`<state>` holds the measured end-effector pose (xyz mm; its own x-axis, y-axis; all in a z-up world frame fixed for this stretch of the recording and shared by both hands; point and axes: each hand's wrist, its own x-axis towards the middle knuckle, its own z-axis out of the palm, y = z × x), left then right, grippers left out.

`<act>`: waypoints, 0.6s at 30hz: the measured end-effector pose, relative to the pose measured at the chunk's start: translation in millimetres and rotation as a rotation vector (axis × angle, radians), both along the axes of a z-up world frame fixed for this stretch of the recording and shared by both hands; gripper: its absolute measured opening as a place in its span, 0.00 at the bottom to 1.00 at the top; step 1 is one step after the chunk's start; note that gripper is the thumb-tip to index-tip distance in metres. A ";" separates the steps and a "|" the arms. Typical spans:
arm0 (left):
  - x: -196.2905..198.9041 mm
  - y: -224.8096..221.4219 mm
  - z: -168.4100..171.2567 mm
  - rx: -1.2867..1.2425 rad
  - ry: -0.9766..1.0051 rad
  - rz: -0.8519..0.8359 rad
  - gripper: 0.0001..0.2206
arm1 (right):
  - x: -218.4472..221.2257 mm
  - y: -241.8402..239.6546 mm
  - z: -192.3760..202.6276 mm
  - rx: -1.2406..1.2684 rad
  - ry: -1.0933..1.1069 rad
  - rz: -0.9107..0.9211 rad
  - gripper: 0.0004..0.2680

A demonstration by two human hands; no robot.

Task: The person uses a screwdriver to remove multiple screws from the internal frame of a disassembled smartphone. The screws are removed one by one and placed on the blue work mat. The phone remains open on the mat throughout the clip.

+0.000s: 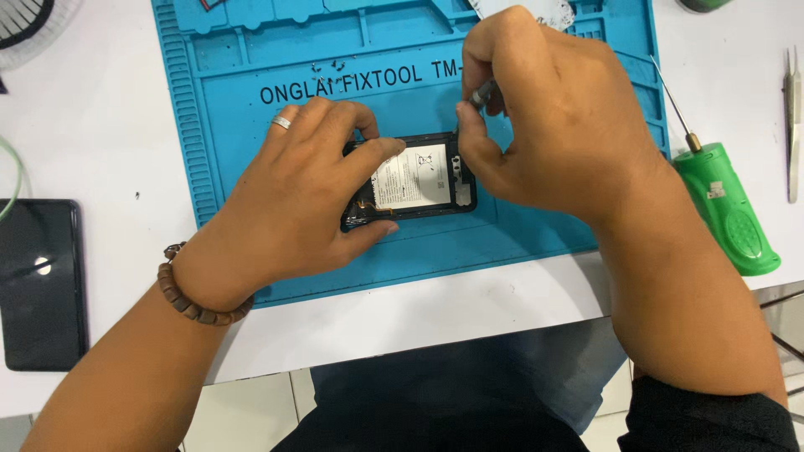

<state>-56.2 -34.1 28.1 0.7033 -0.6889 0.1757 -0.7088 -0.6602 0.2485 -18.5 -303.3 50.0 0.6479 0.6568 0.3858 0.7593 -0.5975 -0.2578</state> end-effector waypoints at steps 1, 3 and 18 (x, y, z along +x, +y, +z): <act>0.8 -0.3 0.0 0.001 -0.006 0.004 0.35 | 1.7 -0.9 -2.6 0.001 -0.006 0.004 0.12; 0.0 -0.9 -1.3 -0.010 -0.005 0.005 0.35 | 3.3 -2.6 -9.1 -0.057 -0.120 -0.065 0.13; -1.0 -0.6 -1.2 -0.007 -0.015 0.001 0.34 | 2.7 -2.7 -8.2 -0.060 -0.098 -0.070 0.15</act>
